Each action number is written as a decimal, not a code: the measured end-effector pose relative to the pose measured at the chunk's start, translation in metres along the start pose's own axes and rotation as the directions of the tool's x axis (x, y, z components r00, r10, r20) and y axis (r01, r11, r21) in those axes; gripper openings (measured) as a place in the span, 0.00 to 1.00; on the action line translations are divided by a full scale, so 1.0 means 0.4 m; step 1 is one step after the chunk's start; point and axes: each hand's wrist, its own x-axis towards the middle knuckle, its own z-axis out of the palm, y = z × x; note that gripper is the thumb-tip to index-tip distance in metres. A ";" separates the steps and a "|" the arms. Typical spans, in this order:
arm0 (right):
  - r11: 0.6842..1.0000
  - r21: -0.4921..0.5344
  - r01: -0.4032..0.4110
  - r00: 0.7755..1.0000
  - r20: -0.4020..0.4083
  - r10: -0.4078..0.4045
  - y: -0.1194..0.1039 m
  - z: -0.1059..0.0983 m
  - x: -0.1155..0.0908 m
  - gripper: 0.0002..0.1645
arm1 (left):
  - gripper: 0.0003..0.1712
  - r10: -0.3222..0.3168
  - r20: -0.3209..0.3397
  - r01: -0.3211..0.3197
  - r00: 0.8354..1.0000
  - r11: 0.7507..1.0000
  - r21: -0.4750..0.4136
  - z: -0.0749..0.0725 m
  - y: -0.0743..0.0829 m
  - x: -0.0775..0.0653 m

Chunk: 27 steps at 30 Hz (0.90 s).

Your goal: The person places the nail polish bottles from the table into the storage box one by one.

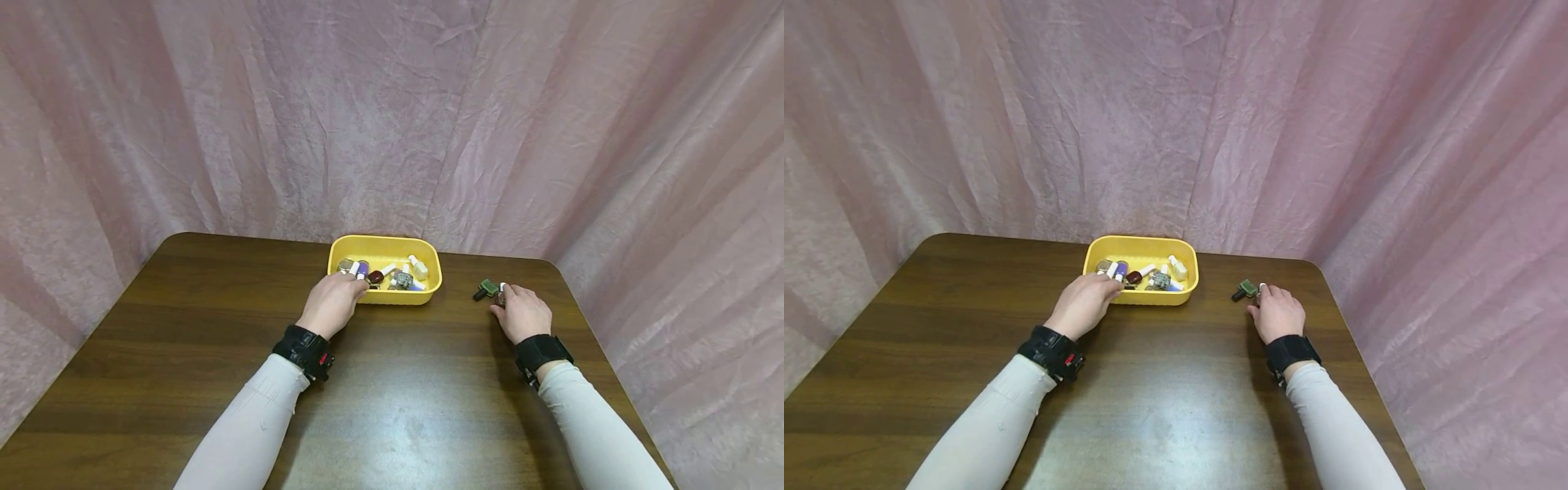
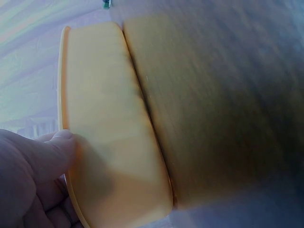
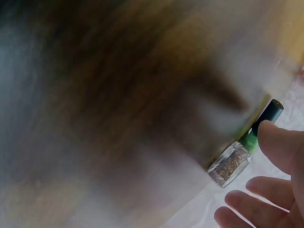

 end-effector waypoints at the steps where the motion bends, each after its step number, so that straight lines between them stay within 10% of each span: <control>1: 1.000 0.000 -0.005 1.000 0.008 0.005 0.000 0.000 0.001 0.35 | 0.03 0.000 0.000 0.000 1.000 1.000 0.000 0.000 0.000 0.000; 27: 0.999 -0.040 -0.010 0.999 0.051 0.012 0.017 0.025 0.014 0.30 | 0.03 0.005 -0.011 -0.005 1.000 1.000 -0.003 0.004 -0.003 0.000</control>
